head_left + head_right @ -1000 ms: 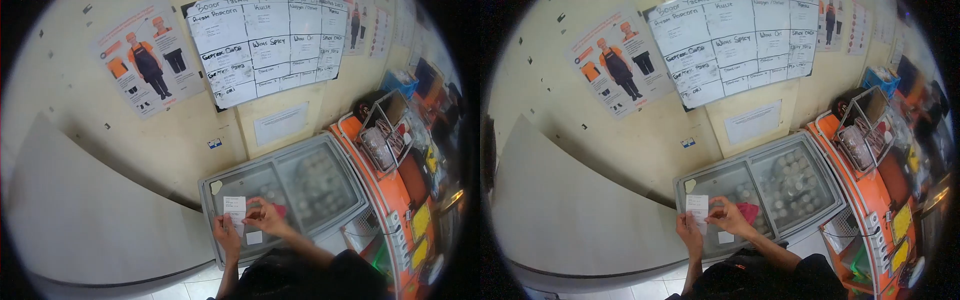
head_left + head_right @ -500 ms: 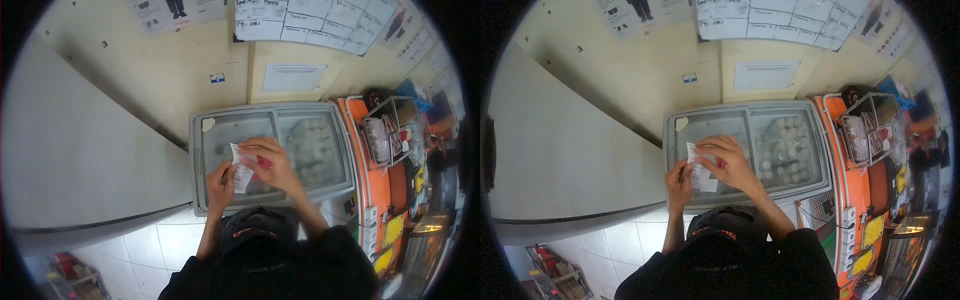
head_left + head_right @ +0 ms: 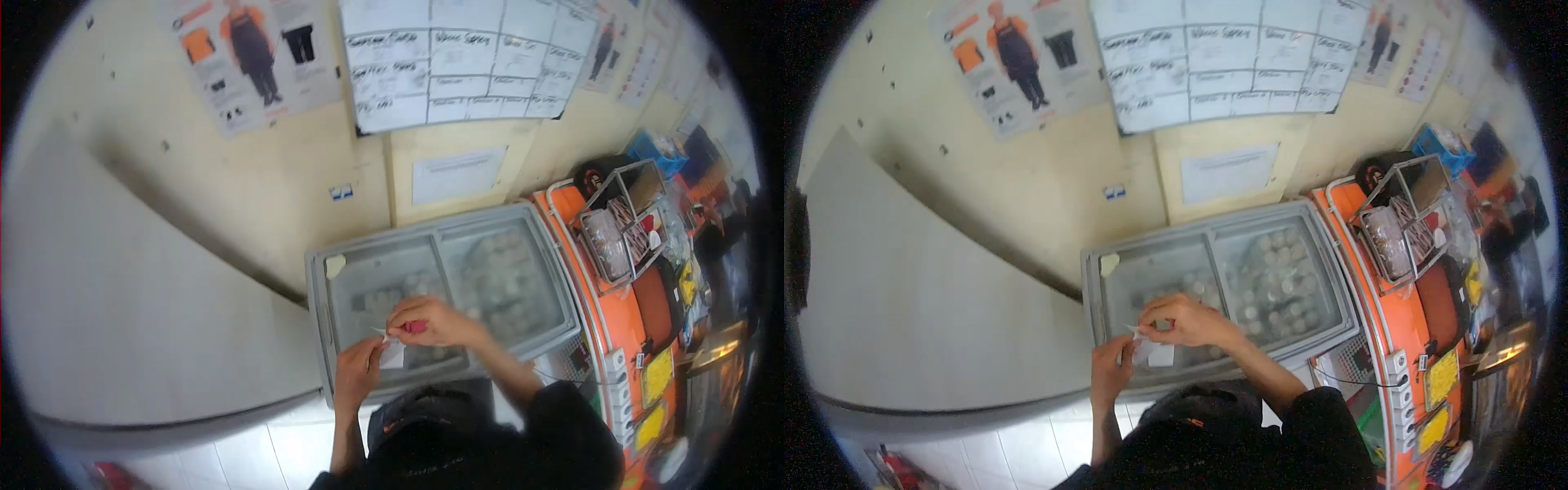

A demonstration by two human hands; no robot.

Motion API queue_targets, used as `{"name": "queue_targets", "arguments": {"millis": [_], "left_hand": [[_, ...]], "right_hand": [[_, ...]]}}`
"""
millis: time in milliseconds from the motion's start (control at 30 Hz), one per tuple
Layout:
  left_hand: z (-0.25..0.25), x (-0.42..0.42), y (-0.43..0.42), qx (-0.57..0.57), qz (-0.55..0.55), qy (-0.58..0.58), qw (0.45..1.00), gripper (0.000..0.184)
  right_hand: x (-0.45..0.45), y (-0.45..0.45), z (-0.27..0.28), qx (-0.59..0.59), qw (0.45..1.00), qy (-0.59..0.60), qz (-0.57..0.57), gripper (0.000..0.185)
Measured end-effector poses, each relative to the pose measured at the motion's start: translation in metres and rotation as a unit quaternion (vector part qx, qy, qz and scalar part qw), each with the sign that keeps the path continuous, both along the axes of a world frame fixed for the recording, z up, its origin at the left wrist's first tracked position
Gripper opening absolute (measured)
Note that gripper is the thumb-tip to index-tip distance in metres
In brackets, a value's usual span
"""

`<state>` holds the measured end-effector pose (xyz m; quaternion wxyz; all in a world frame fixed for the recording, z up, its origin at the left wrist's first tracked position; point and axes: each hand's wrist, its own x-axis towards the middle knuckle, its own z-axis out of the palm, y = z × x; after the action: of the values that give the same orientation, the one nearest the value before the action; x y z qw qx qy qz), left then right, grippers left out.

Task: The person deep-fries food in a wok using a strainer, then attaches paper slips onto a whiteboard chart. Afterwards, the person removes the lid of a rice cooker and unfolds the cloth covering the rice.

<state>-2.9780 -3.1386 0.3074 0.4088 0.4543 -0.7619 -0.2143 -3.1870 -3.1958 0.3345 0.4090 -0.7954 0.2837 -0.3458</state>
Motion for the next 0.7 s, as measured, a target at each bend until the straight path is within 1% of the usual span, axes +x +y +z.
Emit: {"name": "queue_targets", "arguments": {"millis": [33, 100, 200, 233, 367, 400, 433, 467, 500, 533, 567, 633, 700], "left_hand": [[-0.003, 0.0, -0.001, -0.013, -0.011, -0.001, 1.0, 0.009], [-0.009, 0.0, -0.005, 0.074, 0.046, 0.009, 0.996, 0.01], [-0.012, -0.002, -0.013, 0.078, 0.03, 0.031, 0.996, 0.012], [-0.01, -0.005, -0.018, 0.074, 0.023, 0.028, 0.997, 0.012], [-0.006, -0.01, -0.029, 0.125, -0.028, 0.015, 0.992, 0.012], [-0.008, -0.009, -0.031, 0.145, -0.042, 0.01, 0.988, 0.012], [-0.009, -0.008, -0.033, 0.139, -0.05, 0.003, 0.989, 0.012], [-0.012, -0.007, -0.035, 0.132, -0.062, -0.03, 0.989, 0.012], [-0.013, -0.006, -0.037, 0.124, -0.074, -0.062, 0.987, 0.011], [-0.014, -0.005, -0.037, 0.119, -0.084, -0.069, 0.987, 0.011], [-0.015, -0.005, -0.036, 0.127, -0.083, -0.078, 0.985, 0.011], [-0.014, -0.005, -0.036, 0.136, -0.089, -0.088, 0.983, 0.011], [-0.013, -0.004, -0.033, 0.114, -0.081, -0.067, 0.988, 0.01]], "right_hand": [[-0.001, 0.0, -0.008, -0.013, 1.0, -0.001, -0.011, 0.012], [-0.002, -0.001, -0.021, 0.04, 0.998, -0.015, -0.048, 0.015], [0.008, 0.006, -0.018, 0.015, 0.996, -0.049, -0.079, 0.018], [0.005, 0.003, -0.017, 0.0, 0.998, -0.03, -0.057, 0.019], [-0.008, -0.005, -0.021, -0.01, 0.997, -0.058, -0.043, 0.019], [-0.011, -0.003, -0.017, 0.032, 0.998, -0.052, -0.029, 0.019], [-0.014, -0.003, -0.016, 0.073, 0.996, -0.047, -0.014, 0.019], [-0.017, -0.003, -0.018, 0.066, 0.996, -0.053, -0.023, 0.019], [-0.018, -0.003, -0.021, 0.075, 0.997, -0.03, -0.01, 0.017], [-0.018, -0.003, -0.026, 0.085, 0.996, -0.006, 0.002, 0.015], [-0.016, -0.004, -0.036, 0.082, 0.997, -0.01, -0.007, 0.015], [-0.011, -0.004, -0.05, 0.035, 0.998, -0.047, -0.005, 0.012], [-0.009, -0.001, -0.055, 0.047, 0.997, -0.061, -0.015, 0.015]]}}
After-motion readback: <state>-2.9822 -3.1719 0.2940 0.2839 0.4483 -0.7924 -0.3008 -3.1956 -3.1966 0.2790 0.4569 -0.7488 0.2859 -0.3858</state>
